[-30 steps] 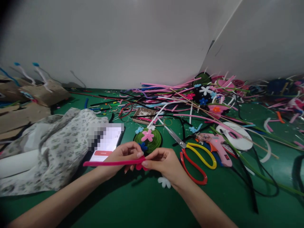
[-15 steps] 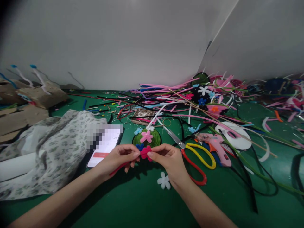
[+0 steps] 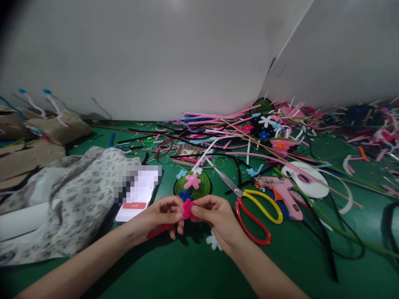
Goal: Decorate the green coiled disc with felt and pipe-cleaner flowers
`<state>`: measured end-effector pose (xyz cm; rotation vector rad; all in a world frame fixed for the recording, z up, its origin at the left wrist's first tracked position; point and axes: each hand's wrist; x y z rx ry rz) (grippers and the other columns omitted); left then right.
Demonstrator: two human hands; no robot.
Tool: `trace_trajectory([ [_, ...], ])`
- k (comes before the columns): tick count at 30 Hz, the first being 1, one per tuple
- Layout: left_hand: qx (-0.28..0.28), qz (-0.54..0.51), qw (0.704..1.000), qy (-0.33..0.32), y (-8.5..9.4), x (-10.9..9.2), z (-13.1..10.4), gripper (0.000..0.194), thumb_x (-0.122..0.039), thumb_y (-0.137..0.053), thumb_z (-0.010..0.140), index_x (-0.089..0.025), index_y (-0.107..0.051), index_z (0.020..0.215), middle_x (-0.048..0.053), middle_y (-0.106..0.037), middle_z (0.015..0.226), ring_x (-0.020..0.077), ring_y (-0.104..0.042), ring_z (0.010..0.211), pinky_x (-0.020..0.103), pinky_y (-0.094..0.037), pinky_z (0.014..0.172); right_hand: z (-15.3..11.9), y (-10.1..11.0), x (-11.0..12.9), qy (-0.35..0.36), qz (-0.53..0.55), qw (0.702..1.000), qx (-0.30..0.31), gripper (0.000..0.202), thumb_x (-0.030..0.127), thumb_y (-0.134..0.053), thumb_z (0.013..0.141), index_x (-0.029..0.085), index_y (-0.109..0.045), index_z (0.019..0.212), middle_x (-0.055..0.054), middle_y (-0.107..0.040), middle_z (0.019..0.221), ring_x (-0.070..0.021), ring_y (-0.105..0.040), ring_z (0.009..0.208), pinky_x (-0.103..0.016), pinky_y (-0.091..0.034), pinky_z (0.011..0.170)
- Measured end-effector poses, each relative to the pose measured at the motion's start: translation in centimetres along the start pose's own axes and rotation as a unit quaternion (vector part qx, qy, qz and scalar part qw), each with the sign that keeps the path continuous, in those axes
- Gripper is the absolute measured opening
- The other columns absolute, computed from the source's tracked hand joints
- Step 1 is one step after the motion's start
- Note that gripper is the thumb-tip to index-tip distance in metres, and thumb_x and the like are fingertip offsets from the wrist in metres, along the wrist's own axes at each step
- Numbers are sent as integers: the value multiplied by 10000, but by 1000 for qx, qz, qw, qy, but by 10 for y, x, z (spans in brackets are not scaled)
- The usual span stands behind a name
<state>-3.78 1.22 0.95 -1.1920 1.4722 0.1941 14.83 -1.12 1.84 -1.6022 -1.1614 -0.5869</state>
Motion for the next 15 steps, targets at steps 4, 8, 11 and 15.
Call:
trace_trajectory([
  [4, -33, 10, 999, -1, -7, 4, 0, 315, -335, -814, 704, -173, -580, 838, 13, -719, 705, 139, -697, 595, 172, -500, 481, 0, -3, -3, 18, 14, 999, -35, 254, 273, -913, 507, 182, -724, 651, -14, -734, 668, -109, -658, 598, -215, -533, 606],
  [8, -88, 59, 992, -72, -16, 6, -3, 302, -362, -798, 715, -165, -597, 824, 8, -723, 720, 127, -692, 609, 216, -530, 600, 0, -6, -7, 57, -5, 996, -65, 238, 288, -904, 522, 196, -750, 678, -23, -744, 685, -128, -664, 612, -251, -550, 632],
  [11, -120, 102, 982, -105, -18, 7, -7, 271, -377, -767, 746, -169, -613, 825, 7, -720, 740, 137, -696, 634, 201, -496, 572, -2, -6, -8, 88, -34, 994, -48, 251, 313, -885, 561, 223, -778, 770, -44, -767, 794, -177, -702, 732, -313, -573, 737],
  [15, -136, 113, 979, -105, -17, 7, -8, 252, -381, -747, 768, -178, -618, 844, -1, -712, 728, 139, -697, 647, 171, -446, 511, -4, -5, -5, 124, -71, 990, -11, 286, 303, -858, 611, 261, -777, 882, -42, -765, 927, -208, -707, 858, -352, -572, 813],
])
Point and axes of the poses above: each hand's wrist, its own z-axis towards the middle knuckle, its own y-axis out of the back of the hand, x = y × z
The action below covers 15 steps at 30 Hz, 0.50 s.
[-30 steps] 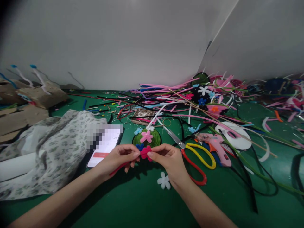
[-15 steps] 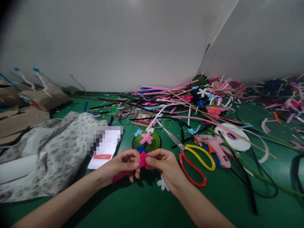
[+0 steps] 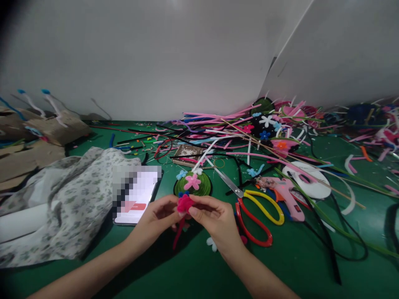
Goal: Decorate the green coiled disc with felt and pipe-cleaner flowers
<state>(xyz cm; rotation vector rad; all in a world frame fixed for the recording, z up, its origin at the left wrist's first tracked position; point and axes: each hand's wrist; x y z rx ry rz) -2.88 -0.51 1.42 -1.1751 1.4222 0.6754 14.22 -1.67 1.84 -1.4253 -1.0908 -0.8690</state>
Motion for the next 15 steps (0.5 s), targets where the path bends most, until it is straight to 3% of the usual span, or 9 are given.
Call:
trace_trajectory([
  [4, 14, -27, 1000, -6, 0, -1, 2, 259, -375, -763, 752, -176, -631, 854, -11, -702, 734, 126, -682, 593, 196, -496, 538, 1, 2, 4, -7, -3, 1000, 3, 260, 308, -862, 605, 232, -765, 833, -35, -759, 813, -177, -698, 760, -315, -568, 755],
  [9, 88, -35, 995, 22, 2, 2, 3, 250, -373, -744, 772, -163, -657, 874, 8, -714, 719, 107, -640, 504, 223, -531, 522, 4, 8, 12, -62, -15, 998, 13, 263, 339, -865, 597, 181, -718, 748, -4, -701, 705, -109, -630, 643, -222, -507, 630],
  [12, 134, -11, 990, 46, 6, 4, 3, 263, -374, -733, 782, -151, -675, 909, 19, -719, 721, 99, -626, 501, 210, -521, 501, 5, 10, 20, -95, -48, 993, 50, 334, 363, -854, 611, 175, -740, 863, -1, -687, 709, -94, -616, 640, -202, -476, 617],
  [15, 149, 10, 987, 60, 8, 4, 3, 272, -381, -730, 783, -143, -683, 906, 18, -716, 721, 91, -623, 511, 194, -511, 503, 6, 11, 25, -122, -89, 985, 89, 310, 394, -843, 622, 156, -734, 788, -12, -689, 659, -94, -601, 577, -212, -466, 582],
])
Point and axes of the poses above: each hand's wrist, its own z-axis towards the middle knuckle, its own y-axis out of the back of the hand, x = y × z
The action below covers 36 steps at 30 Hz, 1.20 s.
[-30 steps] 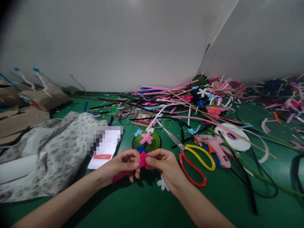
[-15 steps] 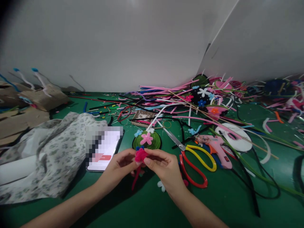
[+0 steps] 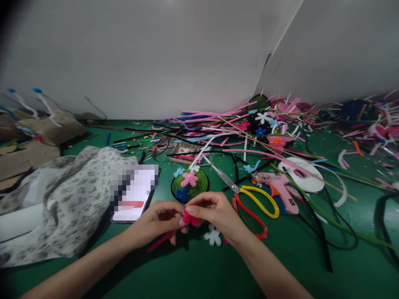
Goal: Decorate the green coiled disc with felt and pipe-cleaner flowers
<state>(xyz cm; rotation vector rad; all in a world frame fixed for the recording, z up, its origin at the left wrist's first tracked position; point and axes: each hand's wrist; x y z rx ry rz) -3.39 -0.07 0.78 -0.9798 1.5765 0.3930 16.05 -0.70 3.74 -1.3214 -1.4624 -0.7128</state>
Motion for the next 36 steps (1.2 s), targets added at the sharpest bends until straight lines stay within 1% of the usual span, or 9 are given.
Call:
trace_trajectory([
  [3, -20, 2, 1000, 5, 0, -1, 1, 289, -392, -738, 771, -138, -678, 897, 11, -710, 709, 81, -620, 484, 183, -501, 491, 0, 0, 1, -8, 1, 1000, -7, 304, 388, -855, 606, 154, -693, 715, -5, -686, 622, -88, -594, 541, -205, -464, 555],
  [10, -83, -42, 996, -16, -3, -3, 4, 334, -394, -767, 738, -160, -669, 956, 6, -726, 723, 97, -656, 479, 180, -506, 485, 6, -2, -9, -5, 117, 992, -57, 323, 367, -881, 569, 154, -682, 710, 2, -697, 648, -92, -634, 576, -207, -515, 607],
  [15, -100, -31, 994, -37, -1, 0, 4, 363, -402, -757, 751, -164, -704, 1021, 16, -739, 746, 89, -649, 480, 194, -525, 512, 10, -2, -17, -7, 167, 985, -51, 312, 358, -878, 585, 147, -693, 722, -15, -707, 670, -98, -644, 608, -204, -528, 622],
  [18, -113, -15, 993, -37, 1, 4, 5, 340, -405, -740, 771, -174, -722, 1019, 27, -750, 775, 81, -649, 491, 177, -508, 502, 11, -3, -18, -1, 190, 979, -70, 307, 344, -888, 567, 150, -695, 708, -9, -707, 681, -83, -632, 599, -191, -522, 616],
  [23, -139, 5, 990, -39, -5, 7, 5, 338, -394, -740, 766, -191, -729, 1035, 30, -759, 771, 98, -661, 523, 178, -493, 496, 10, -7, -19, 18, 182, 977, -104, 284, 338, -893, 549, 167, -713, 688, -4, -708, 667, -94, -630, 593, -218, -526, 627],
  [27, -188, 73, 977, -67, -11, 7, 1, 224, -348, -744, 758, -186, -763, 911, 39, -771, 794, 132, -688, 639, 195, -519, 581, 8, -13, -20, 46, 146, 980, -125, 274, 351, -886, 559, 174, -755, 723, -28, -734, 696, -110, -647, 622, -225, -533, 628],
  [29, -195, 99, 973, -79, -12, 8, 1, 197, -345, -733, 766, -188, -769, 880, 34, -768, 769, 142, -686, 658, 211, -529, 624, 6, -13, -19, 49, 133, 983, -121, 274, 365, -872, 583, 178, -770, 756, -37, -743, 709, -115, -655, 632, -228, -539, 635],
  [33, -195, 136, 966, -98, -8, 8, 3, 184, -349, -682, 809, -194, -759, 871, 20, -747, 744, 141, -663, 677, 206, -506, 622, 3, -10, -14, 48, 136, 986, -84, 284, 401, -826, 651, 183, -778, 825, -54, -755, 771, -141, -685, 705, -251, -553, 692],
  [36, -190, 149, 965, -107, -6, 7, 3, 204, -359, -632, 848, -185, -736, 874, 24, -727, 758, 148, -654, 704, 215, -499, 634, 1, -8, -11, 49, 129, 988, -65, 303, 383, -829, 642, 193, -773, 872, -59, -762, 845, -157, -694, 779, -262, -550, 743],
])
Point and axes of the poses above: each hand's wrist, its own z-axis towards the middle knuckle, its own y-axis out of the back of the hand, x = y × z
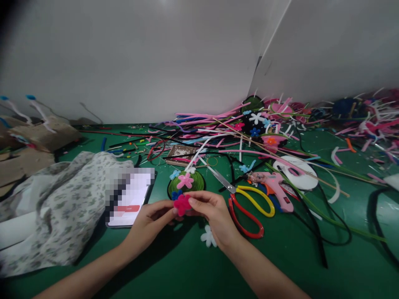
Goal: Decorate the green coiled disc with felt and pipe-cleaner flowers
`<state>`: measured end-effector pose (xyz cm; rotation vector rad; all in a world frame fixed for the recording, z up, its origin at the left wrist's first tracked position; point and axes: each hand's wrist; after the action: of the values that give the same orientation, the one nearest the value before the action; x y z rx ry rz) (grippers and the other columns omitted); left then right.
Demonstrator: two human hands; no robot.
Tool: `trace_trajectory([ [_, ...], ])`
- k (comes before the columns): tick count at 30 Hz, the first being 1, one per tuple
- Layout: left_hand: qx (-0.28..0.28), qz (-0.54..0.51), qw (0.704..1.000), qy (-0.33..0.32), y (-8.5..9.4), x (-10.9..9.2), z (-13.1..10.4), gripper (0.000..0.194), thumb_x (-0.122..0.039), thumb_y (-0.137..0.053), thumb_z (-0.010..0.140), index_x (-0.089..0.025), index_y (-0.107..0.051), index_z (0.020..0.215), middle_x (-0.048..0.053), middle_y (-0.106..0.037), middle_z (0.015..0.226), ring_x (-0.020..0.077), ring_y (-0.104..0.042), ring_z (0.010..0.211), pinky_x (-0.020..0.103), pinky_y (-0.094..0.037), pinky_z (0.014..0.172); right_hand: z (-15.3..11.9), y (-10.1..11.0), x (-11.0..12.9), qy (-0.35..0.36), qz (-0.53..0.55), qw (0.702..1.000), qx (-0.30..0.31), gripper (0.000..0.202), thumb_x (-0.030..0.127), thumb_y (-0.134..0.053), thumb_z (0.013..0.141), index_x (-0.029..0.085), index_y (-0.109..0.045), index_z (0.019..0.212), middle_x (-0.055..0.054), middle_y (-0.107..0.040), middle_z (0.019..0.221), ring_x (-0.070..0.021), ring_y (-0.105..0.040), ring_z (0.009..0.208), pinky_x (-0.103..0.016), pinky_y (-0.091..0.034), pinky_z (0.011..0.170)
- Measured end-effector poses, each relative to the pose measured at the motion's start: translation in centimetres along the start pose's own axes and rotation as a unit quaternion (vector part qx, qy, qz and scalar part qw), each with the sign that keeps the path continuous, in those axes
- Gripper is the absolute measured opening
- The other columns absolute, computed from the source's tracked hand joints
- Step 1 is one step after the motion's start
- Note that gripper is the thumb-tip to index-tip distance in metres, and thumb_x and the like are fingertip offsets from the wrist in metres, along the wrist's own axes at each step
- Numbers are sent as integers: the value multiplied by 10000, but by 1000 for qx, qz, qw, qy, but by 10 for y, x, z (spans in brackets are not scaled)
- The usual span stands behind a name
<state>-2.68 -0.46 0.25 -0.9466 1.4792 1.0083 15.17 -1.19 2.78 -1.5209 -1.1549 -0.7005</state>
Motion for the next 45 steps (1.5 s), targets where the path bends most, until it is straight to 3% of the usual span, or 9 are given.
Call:
trace_trajectory([
  [7, -2, 27, 999, -26, 3, -3, -3, 208, -354, -587, 878, -175, -692, 886, 4, -651, 714, 131, -588, 629, 215, -471, 580, 3, 2, -6, 24, -65, 998, -1, 409, 303, -866, 580, 226, -756, 966, -29, -758, 857, -142, -677, 786, -264, -533, 783],
  [13, -1, 99, 994, -55, 3, -5, -4, 216, -334, -550, 905, -177, -663, 807, -12, -627, 684, 114, -535, 586, 203, -412, 536, 3, 0, -6, 6, -68, 998, -16, 383, 311, -873, 559, 199, -761, 908, -42, -752, 850, -157, -681, 798, -280, -538, 794],
  [17, 9, 187, 978, -94, 4, -3, -4, 196, -270, -514, 922, -186, -663, 828, -7, -662, 717, 122, -569, 619, 210, -412, 560, 2, -2, -7, -9, -68, 997, -43, 370, 316, -883, 536, 175, -753, 853, -36, -735, 782, -142, -671, 729, -249, -546, 692],
  [20, 8, 280, 945, -168, 3, 3, -4, 163, -223, -499, 924, -186, -655, 892, 14, -689, 773, 139, -617, 667, 228, -448, 610, 4, -2, -11, -11, -62, 995, -77, 383, 315, -893, 511, 162, -738, 826, -15, -707, 710, -126, -649, 658, -235, -539, 623],
  [26, -27, 476, 808, -347, -1, 12, -6, 169, -172, -451, 929, -156, -617, 900, 39, -682, 691, 170, -624, 564, 260, -448, 511, 5, -3, -18, 49, -74, 988, -123, 354, 318, -879, 531, 171, -681, 785, -26, -715, 747, -137, -651, 684, -249, -535, 666],
  [28, -23, 496, 787, -365, -2, 13, -6, 179, -157, -428, 933, -153, -600, 886, 34, -677, 674, 169, -620, 548, 263, -452, 497, 3, -4, -19, 77, -113, 983, -121, 306, 323, -854, 579, 185, -655, 767, -19, -696, 731, -147, -646, 681, -257, -534, 653],
  [35, 12, 484, 814, -320, -3, 9, -7, 222, -189, -371, 957, -165, -565, 851, 32, -660, 672, 164, -617, 547, 258, -454, 489, -4, -3, -19, 189, -306, 930, -76, 131, 291, -686, 792, 242, -610, 887, -25, -692, 841, -177, -664, 793, -290, -534, 724],
  [40, -5, 442, 865, -238, -1, 5, -9, 211, -248, -369, 983, -178, -564, 944, 42, -696, 766, 172, -667, 630, 255, -473, 549, -6, -3, -15, 173, -302, 937, -45, 351, 277, -710, 766, 261, -593, 1097, -36, -727, 946, -207, -688, 900, -314, -543, 791],
  [45, -2, 449, 863, -234, 1, 6, -9, 230, -245, -356, 984, -178, -576, 977, 56, -706, 796, 190, -679, 659, 271, -481, 568, -8, -5, -18, 175, -280, 942, -52, 416, 298, -675, 809, 272, -568, 1210, -39, -741, 977, -211, -700, 926, -330, -548, 835],
])
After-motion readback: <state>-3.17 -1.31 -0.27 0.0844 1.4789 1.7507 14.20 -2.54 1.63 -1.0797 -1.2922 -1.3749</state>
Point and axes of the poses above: each hand's wrist, its own z-axis towards the middle knuckle, its own y-axis out of the back of the hand, x = y × z
